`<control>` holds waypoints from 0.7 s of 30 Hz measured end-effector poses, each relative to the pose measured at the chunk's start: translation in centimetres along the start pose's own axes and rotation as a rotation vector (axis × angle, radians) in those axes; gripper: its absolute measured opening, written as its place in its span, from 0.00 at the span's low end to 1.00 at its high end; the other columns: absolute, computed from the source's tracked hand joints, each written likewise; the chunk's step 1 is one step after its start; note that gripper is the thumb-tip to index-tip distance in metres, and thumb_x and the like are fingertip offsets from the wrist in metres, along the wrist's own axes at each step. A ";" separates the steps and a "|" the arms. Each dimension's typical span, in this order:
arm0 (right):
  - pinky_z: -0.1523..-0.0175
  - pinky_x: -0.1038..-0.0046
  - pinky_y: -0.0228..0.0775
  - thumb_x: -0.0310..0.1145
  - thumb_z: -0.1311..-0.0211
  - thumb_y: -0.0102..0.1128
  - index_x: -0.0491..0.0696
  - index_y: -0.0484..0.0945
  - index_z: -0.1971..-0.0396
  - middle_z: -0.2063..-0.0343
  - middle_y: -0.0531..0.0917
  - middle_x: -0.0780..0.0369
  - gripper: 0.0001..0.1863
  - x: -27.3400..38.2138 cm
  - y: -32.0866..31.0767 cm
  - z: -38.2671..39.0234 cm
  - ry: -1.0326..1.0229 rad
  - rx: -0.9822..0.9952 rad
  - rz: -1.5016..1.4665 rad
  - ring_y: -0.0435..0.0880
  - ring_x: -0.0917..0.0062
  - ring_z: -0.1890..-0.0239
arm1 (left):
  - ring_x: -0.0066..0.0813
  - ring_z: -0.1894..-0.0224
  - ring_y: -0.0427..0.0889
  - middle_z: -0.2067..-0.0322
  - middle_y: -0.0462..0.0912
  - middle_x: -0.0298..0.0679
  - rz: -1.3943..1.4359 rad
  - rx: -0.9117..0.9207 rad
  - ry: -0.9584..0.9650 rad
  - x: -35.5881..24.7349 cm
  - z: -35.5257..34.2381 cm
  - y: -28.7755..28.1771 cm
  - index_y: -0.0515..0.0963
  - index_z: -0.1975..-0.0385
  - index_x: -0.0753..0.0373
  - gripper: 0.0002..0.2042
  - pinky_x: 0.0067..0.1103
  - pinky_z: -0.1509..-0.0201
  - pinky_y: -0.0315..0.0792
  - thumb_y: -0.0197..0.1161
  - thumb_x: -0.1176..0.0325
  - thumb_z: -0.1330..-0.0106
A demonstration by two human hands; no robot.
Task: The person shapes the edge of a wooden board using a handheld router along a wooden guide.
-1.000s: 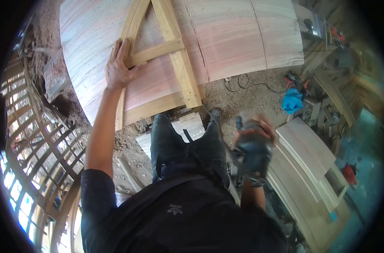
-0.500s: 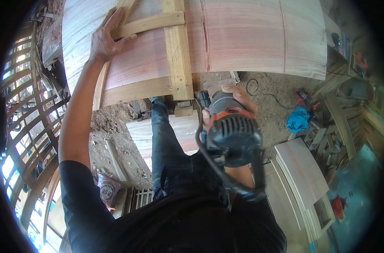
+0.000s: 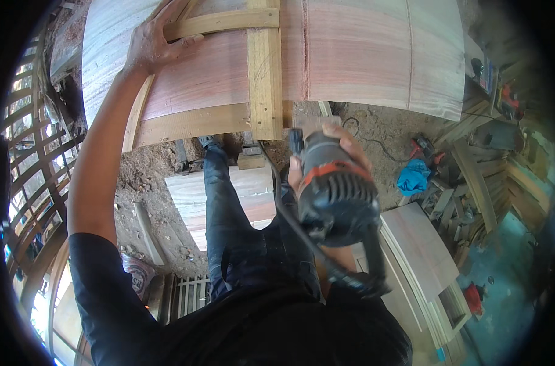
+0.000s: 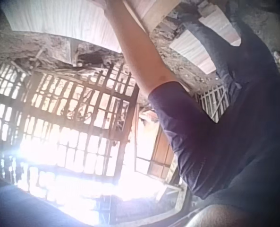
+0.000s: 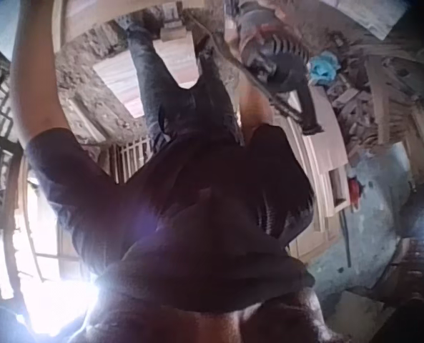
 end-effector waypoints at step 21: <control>0.34 0.56 0.72 0.56 0.43 0.71 0.39 0.65 0.38 0.48 0.78 0.50 0.44 -6.1 3.4 -0.9 0.037 -0.414 -0.075 0.79 0.60 0.44 | 0.61 0.27 0.73 0.28 0.70 0.64 -0.002 -0.047 -0.010 0.4 0.2 0.1 0.73 0.28 0.63 0.48 0.41 0.24 0.70 0.83 0.51 0.50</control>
Point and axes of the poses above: each hand's wrist, its own z-axis away from the middle knuckle, its own y-axis out of the palm, x = y × z, the point moved 9 cm from there along -z, towards the middle knuckle
